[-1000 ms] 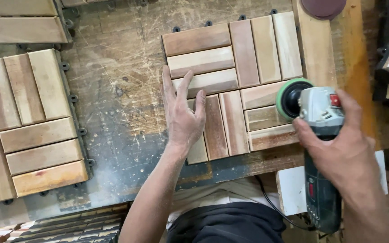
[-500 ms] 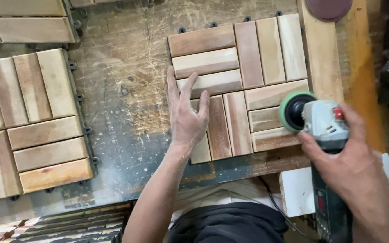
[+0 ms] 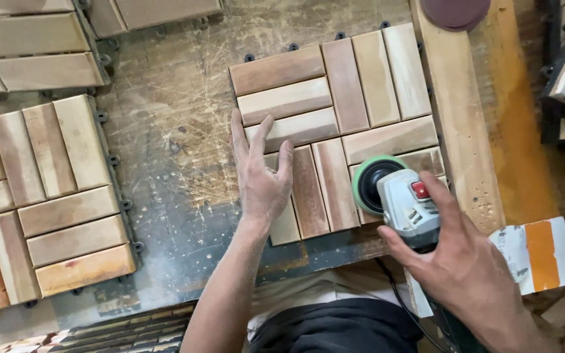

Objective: Sanding the surface of interlocking wooden deck tiles using a power orbital sander to achieve a smooth finish.

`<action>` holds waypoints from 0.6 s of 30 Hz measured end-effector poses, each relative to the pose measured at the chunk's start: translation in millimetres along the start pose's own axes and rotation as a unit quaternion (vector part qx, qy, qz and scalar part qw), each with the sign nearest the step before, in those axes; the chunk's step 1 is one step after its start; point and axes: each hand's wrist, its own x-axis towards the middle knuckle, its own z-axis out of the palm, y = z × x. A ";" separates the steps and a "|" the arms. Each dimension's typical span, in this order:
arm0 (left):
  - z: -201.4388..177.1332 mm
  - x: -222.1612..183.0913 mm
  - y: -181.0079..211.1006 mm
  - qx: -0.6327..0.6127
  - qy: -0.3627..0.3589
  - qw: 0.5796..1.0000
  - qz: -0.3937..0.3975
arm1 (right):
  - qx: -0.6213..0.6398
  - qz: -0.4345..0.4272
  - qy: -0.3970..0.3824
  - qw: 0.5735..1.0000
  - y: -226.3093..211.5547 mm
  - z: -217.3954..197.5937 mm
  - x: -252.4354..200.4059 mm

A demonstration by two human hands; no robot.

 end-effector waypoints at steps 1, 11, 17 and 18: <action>1.2 0.4 -1.0 -0.001 -0.002 1.000 0.001 | 0.000 0.002 0.001 1.000 -2.5 -9.1 3.2; 2.2 1.4 -3.6 0.003 0.015 1.000 0.013 | 0.033 0.152 0.063 0.986 -18.0 -50.4 37.0; 1.2 0.5 -2.2 0.003 0.011 1.000 0.012 | 0.057 0.042 0.008 0.997 -46.9 -32.3 23.6; 0.6 0.5 -2.0 0.001 0.009 1.000 0.009 | 0.042 -0.022 -0.005 0.999 -47.2 -26.1 24.8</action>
